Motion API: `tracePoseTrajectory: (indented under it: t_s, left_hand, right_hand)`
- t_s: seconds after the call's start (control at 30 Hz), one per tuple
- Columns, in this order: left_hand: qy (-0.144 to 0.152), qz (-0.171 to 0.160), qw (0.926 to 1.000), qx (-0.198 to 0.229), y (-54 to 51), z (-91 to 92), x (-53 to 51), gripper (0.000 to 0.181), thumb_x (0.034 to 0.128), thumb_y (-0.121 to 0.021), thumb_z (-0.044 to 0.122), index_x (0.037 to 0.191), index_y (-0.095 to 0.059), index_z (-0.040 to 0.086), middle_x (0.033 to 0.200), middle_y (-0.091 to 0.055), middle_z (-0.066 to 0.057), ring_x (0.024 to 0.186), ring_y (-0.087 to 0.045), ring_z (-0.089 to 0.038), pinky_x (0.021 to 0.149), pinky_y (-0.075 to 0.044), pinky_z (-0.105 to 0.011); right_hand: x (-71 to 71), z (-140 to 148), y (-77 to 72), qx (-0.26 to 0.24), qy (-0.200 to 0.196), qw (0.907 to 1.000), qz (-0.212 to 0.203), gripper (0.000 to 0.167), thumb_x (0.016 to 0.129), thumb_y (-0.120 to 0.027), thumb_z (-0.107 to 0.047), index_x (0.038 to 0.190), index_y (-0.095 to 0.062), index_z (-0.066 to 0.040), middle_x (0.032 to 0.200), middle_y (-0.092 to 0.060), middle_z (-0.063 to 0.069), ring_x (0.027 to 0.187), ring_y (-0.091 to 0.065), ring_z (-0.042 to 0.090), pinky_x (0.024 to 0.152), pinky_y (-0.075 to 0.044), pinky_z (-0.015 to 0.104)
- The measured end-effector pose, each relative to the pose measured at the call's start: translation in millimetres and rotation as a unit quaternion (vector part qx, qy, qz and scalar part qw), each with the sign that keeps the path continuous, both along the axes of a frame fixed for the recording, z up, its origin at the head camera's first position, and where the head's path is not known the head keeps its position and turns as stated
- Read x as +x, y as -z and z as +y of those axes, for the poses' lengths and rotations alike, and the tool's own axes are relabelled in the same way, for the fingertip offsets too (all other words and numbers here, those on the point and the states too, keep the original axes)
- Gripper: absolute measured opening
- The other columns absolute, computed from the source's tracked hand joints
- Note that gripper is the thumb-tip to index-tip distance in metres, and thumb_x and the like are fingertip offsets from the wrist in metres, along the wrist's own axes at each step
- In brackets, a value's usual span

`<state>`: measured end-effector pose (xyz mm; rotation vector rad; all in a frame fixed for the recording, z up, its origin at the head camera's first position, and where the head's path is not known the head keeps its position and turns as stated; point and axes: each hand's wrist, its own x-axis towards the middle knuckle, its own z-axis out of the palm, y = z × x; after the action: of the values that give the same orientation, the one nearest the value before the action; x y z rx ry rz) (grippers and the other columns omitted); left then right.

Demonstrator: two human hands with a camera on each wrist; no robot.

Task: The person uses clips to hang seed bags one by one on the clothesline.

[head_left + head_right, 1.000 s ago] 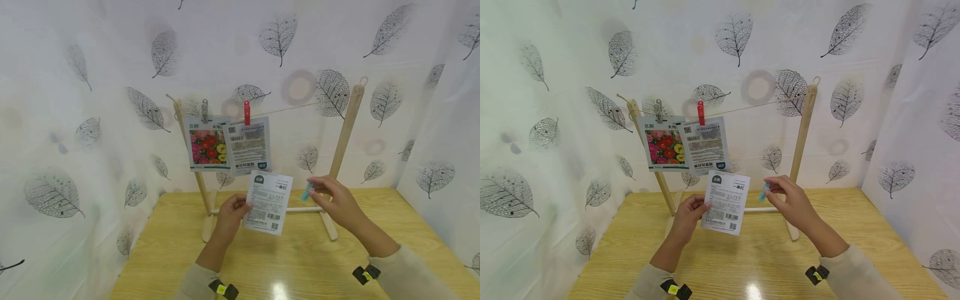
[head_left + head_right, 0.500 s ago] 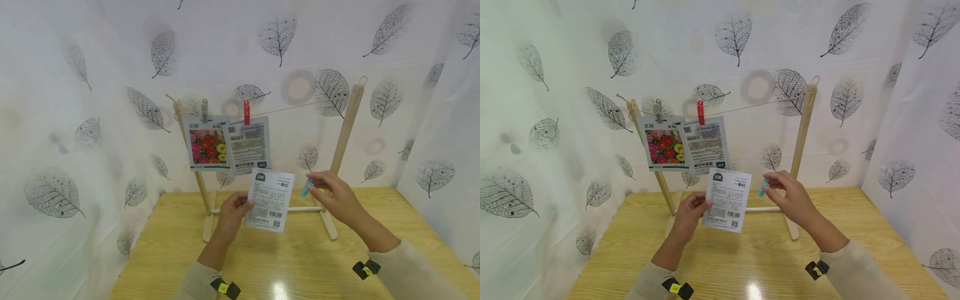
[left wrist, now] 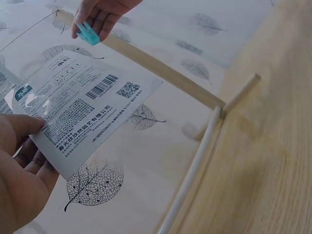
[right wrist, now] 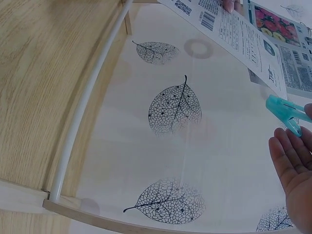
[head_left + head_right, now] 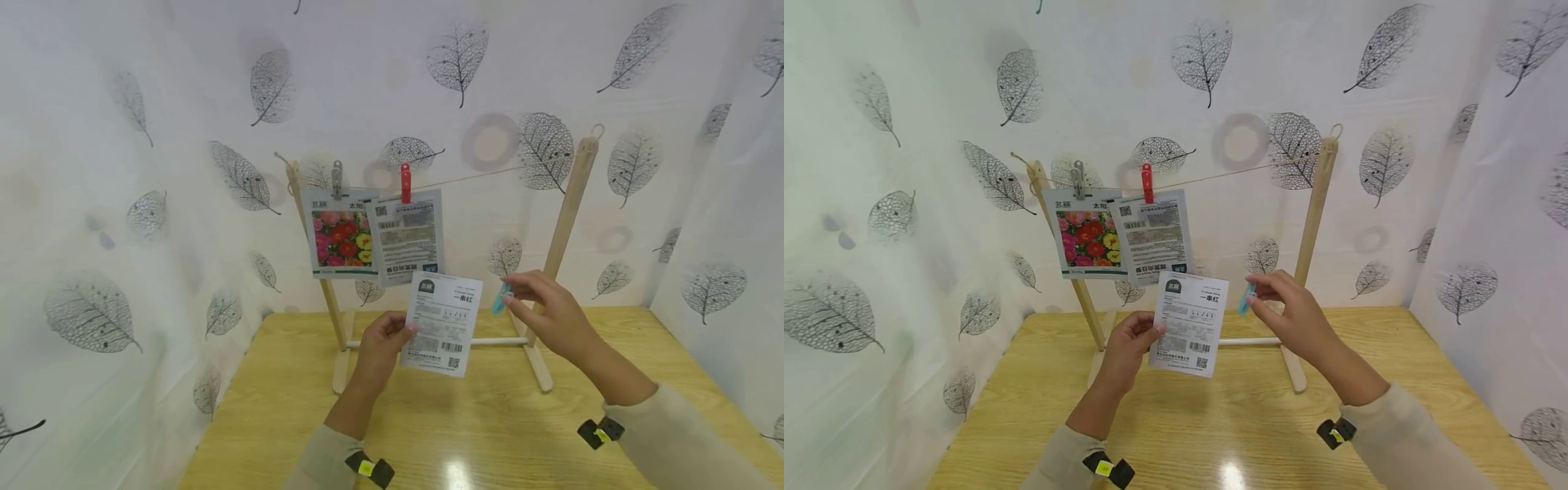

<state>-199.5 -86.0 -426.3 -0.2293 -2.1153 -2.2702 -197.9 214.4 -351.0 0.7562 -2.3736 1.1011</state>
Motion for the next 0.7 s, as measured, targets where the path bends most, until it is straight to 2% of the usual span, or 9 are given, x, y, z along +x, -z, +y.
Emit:
tracePoseTrajectory:
  t_s: [0.33,0.7]
  left_hand:
    - [0.001,0.007,1.0,0.006,-2.6,1.7,0.1,0.026,0.0933,-0.072,0.017,0.114,-0.066,0.003,0.106,-0.07,-0.01,0.091,-0.066,-0.017,0.082,-0.057,-0.03]
    - [-0.007,0.011,0.9998,0.015,-7.4,5.2,-0.9,0.025,0.0928,-0.073,0.017,0.114,-0.066,0.004,0.105,-0.07,-0.009,0.091,-0.067,-0.017,0.081,-0.057,-0.031]
  right_hand:
    - [-0.4,1,-9.2,0.001,-0.016,0.9996,0.025,0.035,0.098,-0.063,-0.004,0.133,-0.06,-0.005,0.12,-0.063,0.007,0.107,-0.055,-0.011,0.094,-0.044,0.002]
    - [-1.5,2,-17.2,0.007,-0.015,0.9995,0.028,0.035,0.099,-0.062,-0.005,0.134,-0.059,-0.004,0.12,-0.063,0.007,0.106,-0.054,-0.012,0.095,-0.043,0.001]
